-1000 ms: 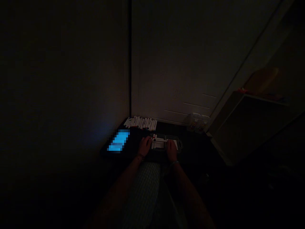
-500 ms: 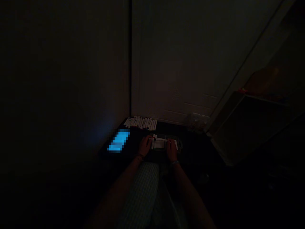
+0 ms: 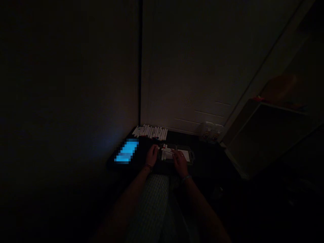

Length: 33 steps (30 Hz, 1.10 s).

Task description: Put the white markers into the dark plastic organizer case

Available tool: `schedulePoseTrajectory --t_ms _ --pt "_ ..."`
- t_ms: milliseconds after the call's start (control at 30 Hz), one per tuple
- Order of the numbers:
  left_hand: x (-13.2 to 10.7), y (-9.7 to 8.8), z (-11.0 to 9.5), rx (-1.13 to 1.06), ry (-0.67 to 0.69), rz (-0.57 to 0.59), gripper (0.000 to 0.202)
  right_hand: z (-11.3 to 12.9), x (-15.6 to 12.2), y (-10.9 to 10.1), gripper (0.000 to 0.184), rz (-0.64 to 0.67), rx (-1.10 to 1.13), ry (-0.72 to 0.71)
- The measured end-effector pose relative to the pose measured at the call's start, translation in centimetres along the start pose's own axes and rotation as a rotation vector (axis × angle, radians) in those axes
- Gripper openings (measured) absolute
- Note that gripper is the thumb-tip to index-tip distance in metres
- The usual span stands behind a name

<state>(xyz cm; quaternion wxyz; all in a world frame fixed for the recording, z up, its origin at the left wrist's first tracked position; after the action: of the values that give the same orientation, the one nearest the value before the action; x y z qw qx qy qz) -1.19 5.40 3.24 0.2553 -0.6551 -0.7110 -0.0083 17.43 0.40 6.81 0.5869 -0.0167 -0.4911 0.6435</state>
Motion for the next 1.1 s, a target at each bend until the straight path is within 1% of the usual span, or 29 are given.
schedulePoseTrajectory --t_ms 100,200,300,367,500,567,633,700,733,800,867,900,933,1000,1100 --pt "0.1 0.0 -0.2 -0.026 0.014 0.022 0.026 0.8 -0.5 -0.3 0.029 -0.017 0.009 -0.028" --pt "0.0 0.3 -0.5 -0.023 0.029 0.052 0.029 1.0 -1.3 -0.8 0.028 -0.066 0.024 0.005" --pt "-0.2 0.8 -0.9 0.028 0.036 0.091 0.033 1.0 -2.2 -1.0 0.029 -0.132 0.001 0.068" --pt "-0.3 1.4 -1.3 0.100 0.066 0.146 0.034 1.1 -2.6 -0.5 0.029 -0.144 -0.019 0.068" --pt "-0.6 2.3 -1.6 0.239 0.124 0.266 0.033 2.0 -2.4 2.0 0.030 -0.042 -0.072 -0.021" --pt "-0.5 2.3 -1.4 0.236 0.138 0.274 0.034 2.7 -2.2 2.8 0.031 0.006 -0.101 -0.036" --pt "-0.3 2.1 -0.9 0.194 0.115 0.245 0.037 3.3 -1.9 3.1 0.031 0.048 -0.115 -0.042" --pt "-0.1 1.8 -0.2 0.144 0.068 0.208 0.039 3.8 -1.6 2.9 0.029 0.085 -0.106 -0.053" --pt "-0.1 1.8 0.0 0.129 0.049 0.193 0.039 3.8 -1.4 2.6 0.026 0.082 -0.093 -0.044" --pt "-0.1 1.8 -0.1 0.141 0.051 0.178 0.038 3.0 -0.8 1.4 0.024 0.006 -0.049 0.041" --pt "-0.3 2.0 -0.7 0.207 0.099 0.185 0.036 1.5 0.1 0.1 0.028 -0.105 0.018 0.174" --pt "-0.4 2.2 -1.1 0.251 0.134 0.198 0.035 0.8 0.6 -0.3 0.031 -0.137 0.058 0.226" --pt "-0.6 2.4 -1.6 0.298 0.168 0.214 0.033 0.3 1.3 -0.4 0.034 -0.139 0.102 0.253" --pt "-1.0 2.9 -2.3 0.387 0.222 0.266 0.031 -0.1 2.7 -0.1 0.037 -0.069 0.185 0.252" --pt "-1.3 3.3 -2.9 0.465 0.257 0.327 0.028 0.1 4.4 0.8 0.035 0.067 0.235 0.228"
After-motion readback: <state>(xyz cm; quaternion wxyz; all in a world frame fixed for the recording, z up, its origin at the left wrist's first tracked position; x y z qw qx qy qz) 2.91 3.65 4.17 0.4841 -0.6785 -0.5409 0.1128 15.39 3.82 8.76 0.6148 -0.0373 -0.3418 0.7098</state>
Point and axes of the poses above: each hand's wrist, its own x-axis towards the middle knuckle, its own y-axis out of the palm, z = x × y, the point moved 6 cm from there along x, towards the middle knuckle, and after that the axes turned 12 degrees about z, right-handed, at the moved point
